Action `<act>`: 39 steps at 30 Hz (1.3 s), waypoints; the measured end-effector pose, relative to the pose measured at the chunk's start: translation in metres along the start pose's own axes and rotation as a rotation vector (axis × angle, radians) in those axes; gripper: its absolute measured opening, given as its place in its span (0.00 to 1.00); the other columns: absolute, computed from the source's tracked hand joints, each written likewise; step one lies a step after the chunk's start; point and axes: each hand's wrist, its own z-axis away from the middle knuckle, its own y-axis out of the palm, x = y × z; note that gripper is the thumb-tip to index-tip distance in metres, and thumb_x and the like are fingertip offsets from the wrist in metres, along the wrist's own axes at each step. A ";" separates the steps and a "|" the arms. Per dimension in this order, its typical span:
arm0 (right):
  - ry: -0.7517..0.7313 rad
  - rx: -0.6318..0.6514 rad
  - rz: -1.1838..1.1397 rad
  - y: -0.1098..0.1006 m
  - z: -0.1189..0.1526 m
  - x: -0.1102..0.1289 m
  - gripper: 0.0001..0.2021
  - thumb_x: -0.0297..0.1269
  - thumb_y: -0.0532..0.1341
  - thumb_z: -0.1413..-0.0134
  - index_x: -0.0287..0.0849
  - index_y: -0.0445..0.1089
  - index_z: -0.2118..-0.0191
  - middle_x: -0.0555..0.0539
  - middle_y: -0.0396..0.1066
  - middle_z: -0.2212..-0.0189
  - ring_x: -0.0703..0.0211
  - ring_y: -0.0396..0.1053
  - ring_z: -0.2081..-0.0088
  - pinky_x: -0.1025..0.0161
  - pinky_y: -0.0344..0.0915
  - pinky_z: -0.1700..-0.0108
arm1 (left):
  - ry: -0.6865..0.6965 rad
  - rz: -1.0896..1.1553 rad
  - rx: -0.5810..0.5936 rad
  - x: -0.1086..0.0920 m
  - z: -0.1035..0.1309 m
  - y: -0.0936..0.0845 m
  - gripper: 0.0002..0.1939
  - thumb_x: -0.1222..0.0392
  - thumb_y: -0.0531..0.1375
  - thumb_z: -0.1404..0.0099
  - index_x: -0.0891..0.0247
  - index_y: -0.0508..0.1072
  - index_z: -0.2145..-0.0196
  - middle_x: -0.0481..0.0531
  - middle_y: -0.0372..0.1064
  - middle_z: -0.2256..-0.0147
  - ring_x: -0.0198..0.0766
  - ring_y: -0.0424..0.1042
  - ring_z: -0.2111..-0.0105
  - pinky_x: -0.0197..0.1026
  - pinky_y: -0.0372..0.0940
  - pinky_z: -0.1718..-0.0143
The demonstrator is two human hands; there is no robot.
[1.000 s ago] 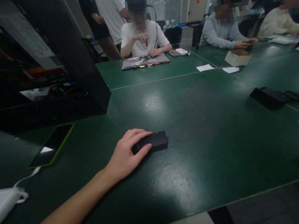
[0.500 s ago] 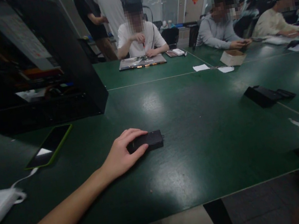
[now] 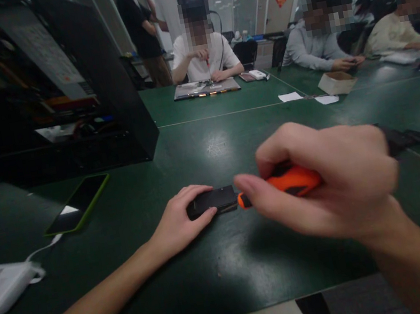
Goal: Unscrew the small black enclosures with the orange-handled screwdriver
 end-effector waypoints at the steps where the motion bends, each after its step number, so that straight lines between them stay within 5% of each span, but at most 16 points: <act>1: -0.123 -0.060 -0.028 0.006 -0.011 0.002 0.14 0.47 0.66 0.36 0.45 0.69 0.70 0.56 0.66 0.79 0.70 0.61 0.80 0.69 0.56 0.77 | -0.009 0.004 -0.006 0.000 0.000 0.000 0.18 0.59 0.69 0.35 0.60 0.76 0.48 0.56 0.77 0.49 0.51 0.74 0.48 0.56 0.67 0.44; 3: -0.296 -0.119 -0.073 0.021 -0.029 0.005 0.14 0.41 0.66 0.37 0.44 0.65 0.71 0.58 0.64 0.81 0.72 0.56 0.83 0.68 0.51 0.80 | -0.015 0.008 -0.008 0.000 0.001 0.000 0.18 0.59 0.70 0.35 0.60 0.76 0.48 0.55 0.77 0.49 0.51 0.74 0.48 0.56 0.67 0.44; 8: -0.309 0.032 -0.099 0.049 -0.045 0.006 0.11 0.39 0.65 0.36 0.43 0.66 0.69 0.56 0.69 0.79 0.70 0.61 0.82 0.68 0.54 0.78 | -0.002 0.035 0.002 0.000 0.001 -0.001 0.19 0.60 0.70 0.35 0.58 0.76 0.48 0.53 0.78 0.49 0.50 0.73 0.47 0.55 0.65 0.44; 15: -0.311 0.071 -0.132 0.063 -0.040 0.002 0.11 0.38 0.64 0.35 0.42 0.66 0.68 0.55 0.68 0.79 0.71 0.60 0.81 0.69 0.54 0.77 | 0.035 -0.001 0.025 0.005 0.003 -0.002 0.21 0.59 0.71 0.35 0.58 0.75 0.45 0.52 0.77 0.47 0.50 0.72 0.46 0.54 0.63 0.46; 19: -0.294 0.146 -0.121 0.062 -0.045 0.004 0.12 0.41 0.62 0.33 0.42 0.66 0.68 0.54 0.67 0.79 0.69 0.61 0.80 0.67 0.54 0.75 | 0.067 -0.026 0.032 0.008 0.003 -0.002 0.21 0.57 0.71 0.34 0.58 0.74 0.45 0.53 0.77 0.46 0.49 0.72 0.46 0.53 0.62 0.46; 27: -0.294 0.537 -0.105 0.051 -0.083 0.019 0.07 0.38 0.61 0.35 0.41 0.68 0.54 0.49 0.74 0.66 0.60 0.68 0.68 0.64 0.55 0.67 | 0.125 -0.110 0.042 0.011 0.004 -0.006 0.22 0.57 0.70 0.33 0.59 0.72 0.44 0.54 0.76 0.46 0.50 0.72 0.46 0.52 0.62 0.47; 32: -0.395 0.685 -0.169 0.041 -0.090 0.023 0.05 0.28 0.61 0.38 0.41 0.71 0.58 0.48 0.73 0.63 0.61 0.66 0.64 0.63 0.55 0.64 | 0.196 -0.229 0.060 0.017 0.004 -0.017 0.26 0.51 0.70 0.34 0.60 0.71 0.42 0.56 0.75 0.46 0.52 0.71 0.46 0.53 0.62 0.47; 39: -0.411 0.746 -0.177 0.038 -0.091 0.031 0.08 0.30 0.58 0.31 0.39 0.73 0.63 0.49 0.71 0.68 0.62 0.65 0.66 0.61 0.55 0.63 | 0.192 -0.212 0.044 0.018 0.003 -0.020 0.18 0.51 0.65 0.31 0.59 0.74 0.47 0.56 0.76 0.48 0.54 0.72 0.47 0.56 0.64 0.46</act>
